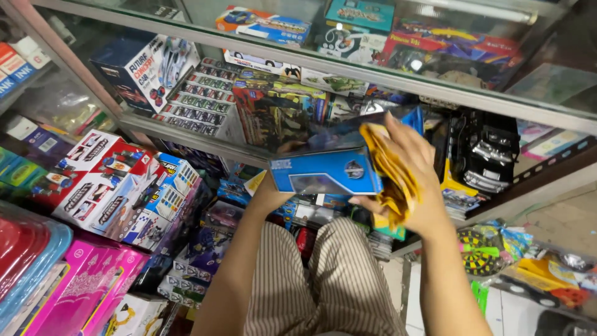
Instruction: Wiping dust off various toy boxes using a cloth in a retail setting
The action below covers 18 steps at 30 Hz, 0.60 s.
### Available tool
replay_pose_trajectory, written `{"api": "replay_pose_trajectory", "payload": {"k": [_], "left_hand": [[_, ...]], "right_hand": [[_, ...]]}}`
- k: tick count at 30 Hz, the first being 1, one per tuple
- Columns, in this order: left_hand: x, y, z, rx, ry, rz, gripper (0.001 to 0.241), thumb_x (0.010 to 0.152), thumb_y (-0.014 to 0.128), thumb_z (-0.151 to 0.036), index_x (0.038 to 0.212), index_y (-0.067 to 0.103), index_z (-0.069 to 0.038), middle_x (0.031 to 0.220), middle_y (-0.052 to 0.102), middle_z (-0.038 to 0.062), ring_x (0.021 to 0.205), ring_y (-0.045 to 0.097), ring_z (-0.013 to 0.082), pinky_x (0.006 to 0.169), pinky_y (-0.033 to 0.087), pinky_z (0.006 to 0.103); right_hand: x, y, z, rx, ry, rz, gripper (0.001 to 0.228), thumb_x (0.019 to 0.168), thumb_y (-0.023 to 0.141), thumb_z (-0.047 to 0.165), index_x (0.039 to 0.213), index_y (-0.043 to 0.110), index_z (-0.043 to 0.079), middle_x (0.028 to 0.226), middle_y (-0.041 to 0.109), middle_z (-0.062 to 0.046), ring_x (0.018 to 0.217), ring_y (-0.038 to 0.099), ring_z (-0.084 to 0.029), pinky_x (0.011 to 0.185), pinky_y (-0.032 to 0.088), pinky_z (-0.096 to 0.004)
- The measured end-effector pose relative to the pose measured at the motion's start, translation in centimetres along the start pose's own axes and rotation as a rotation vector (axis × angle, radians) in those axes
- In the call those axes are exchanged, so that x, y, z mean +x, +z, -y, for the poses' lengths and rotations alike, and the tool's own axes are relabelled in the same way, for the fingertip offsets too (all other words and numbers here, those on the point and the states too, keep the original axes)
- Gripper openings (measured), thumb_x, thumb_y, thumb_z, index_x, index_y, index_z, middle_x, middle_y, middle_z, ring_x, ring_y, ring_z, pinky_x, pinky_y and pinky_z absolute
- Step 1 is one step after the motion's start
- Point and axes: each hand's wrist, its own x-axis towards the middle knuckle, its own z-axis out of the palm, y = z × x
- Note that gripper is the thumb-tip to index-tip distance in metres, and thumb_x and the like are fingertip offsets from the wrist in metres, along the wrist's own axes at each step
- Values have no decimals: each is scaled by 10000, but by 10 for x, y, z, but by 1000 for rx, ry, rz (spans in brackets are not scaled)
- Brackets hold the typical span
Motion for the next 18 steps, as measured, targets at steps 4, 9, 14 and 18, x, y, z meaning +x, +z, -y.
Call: {"api": "replay_pose_trajectory", "payload": {"k": [4, 9, 14, 18], "left_hand": [[-13, -33, -4, 88, -115, 75, 984, 674, 907, -120, 1481, 347, -64, 1421, 386, 235, 1318, 356, 429, 1161, 264, 604], [-33, -65, -15, 287, -311, 169, 1445, 549, 1018, -275, 1628, 78, -73, 1688, 35, 232, 1530, 29, 469, 1238, 75, 593], [-29, -16, -85, 545, -115, 4, 1348, 548, 928, -601, 1622, 242, -163, 1670, 204, 174, 1520, 157, 458, 1186, -7, 703], [-40, 23, -19, 596, 331, -260, 1074, 787, 826, -516, 1565, 301, 7, 1550, 360, 202, 1440, 355, 416, 1243, 218, 538]], "right_hand": [[5, 15, -22, 25, 3, 160, 691, 816, 613, 321, 1447, 526, 51, 1518, 540, -108, 1500, 431, -290, 1296, 154, -537], [2, 52, -46, 115, -193, 38, 561, 883, 734, 405, 1297, 648, 36, 1344, 629, -205, 1314, 536, -460, 1233, 189, -626], [11, 70, -18, 72, -227, 62, 564, 943, 669, 437, 1358, 613, 58, 1325, 635, -188, 1297, 553, -425, 1212, 193, -660], [2, 102, -9, -6, -214, 104, 613, 920, 661, 567, 1386, 623, 169, 1360, 635, -97, 1343, 548, -325, 1213, 202, -603]]}}
